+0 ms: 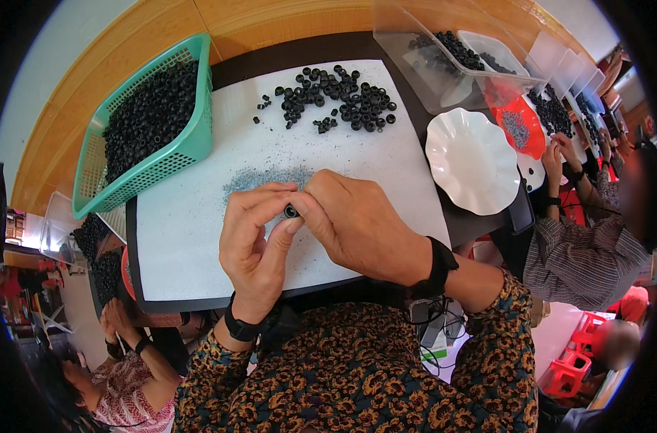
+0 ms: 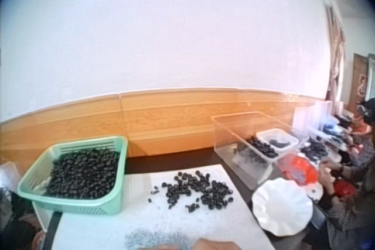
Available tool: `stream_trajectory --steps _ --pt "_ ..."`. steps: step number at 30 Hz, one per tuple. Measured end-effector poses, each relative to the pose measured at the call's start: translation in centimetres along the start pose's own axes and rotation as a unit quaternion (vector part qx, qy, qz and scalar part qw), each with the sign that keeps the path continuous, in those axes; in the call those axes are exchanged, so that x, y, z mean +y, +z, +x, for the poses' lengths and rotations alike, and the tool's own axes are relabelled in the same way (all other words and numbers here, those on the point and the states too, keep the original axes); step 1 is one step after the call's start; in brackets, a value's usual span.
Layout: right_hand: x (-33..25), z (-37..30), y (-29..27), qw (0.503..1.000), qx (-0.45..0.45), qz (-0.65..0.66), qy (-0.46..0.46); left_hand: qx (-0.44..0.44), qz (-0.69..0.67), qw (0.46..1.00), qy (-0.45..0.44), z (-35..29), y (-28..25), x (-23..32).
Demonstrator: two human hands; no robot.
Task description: The recorder is assembling small black plastic rings with metal fasteners at a workstation.
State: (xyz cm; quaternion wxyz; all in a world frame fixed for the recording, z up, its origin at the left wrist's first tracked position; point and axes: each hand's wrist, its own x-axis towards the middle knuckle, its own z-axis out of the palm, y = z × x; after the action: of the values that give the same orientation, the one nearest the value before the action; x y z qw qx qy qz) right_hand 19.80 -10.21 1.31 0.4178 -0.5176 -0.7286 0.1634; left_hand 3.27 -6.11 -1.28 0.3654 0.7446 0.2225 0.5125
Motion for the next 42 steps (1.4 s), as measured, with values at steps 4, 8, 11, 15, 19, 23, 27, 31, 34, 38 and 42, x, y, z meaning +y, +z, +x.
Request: stream_trajectory --steps 4,8,11,15,19,23,27,31,34,38,42 --pt "-0.1 -0.3 0.6 0.992 -0.006 0.104 0.065 0.013 -0.017 1.0 -0.01 -0.1 0.3 0.0" --pt "-0.5 -0.3 0.6 0.98 -0.009 0.16 0.119 0.04 -0.026 0.999 -0.003 0.1 0.4 0.2" --pt "-0.7 -0.3 0.4 0.989 0.014 0.125 0.079 0.034 -0.017 0.999 0.005 0.3 0.2 0.5" --pt "-0.5 -0.3 0.3 0.991 0.009 0.116 0.065 0.02 -0.005 1.0 0.017 0.4 -0.2 0.5" --pt "-0.5 -0.3 -0.7 0.935 -0.079 0.299 0.177 0.012 -0.034 0.999 0.005 0.2 -0.4 0.2" --pt "0.6 0.2 -1.5 0.87 -0.142 0.428 0.201 -0.012 -0.077 0.997 -0.005 0.4 -0.8 -0.1" --pt "0.9 0.0 -1.7 0.782 -0.197 0.525 0.272 -0.054 -0.077 0.995 0.039 0.9 -1.1 -0.3" --pt "0.9 -0.7 -0.8 0.741 -0.186 0.586 0.269 -0.098 -0.096 0.99 0.04 1.0 -1.5 -0.1" --pt "-0.3 -0.6 -0.5 0.739 -0.138 0.59 0.294 -0.084 -0.088 0.991 0.05 1.2 -1.1 0.1" --pt "0.5 -1.0 0.4 0.735 -0.111 0.606 0.283 -0.075 -0.076 0.994 0.032 1.2 -0.8 0.0" --pt "0.7 -0.5 -0.5 0.758 -0.137 0.565 0.296 -0.078 -0.048 0.996 -0.026 0.7 -1.2 -0.4"
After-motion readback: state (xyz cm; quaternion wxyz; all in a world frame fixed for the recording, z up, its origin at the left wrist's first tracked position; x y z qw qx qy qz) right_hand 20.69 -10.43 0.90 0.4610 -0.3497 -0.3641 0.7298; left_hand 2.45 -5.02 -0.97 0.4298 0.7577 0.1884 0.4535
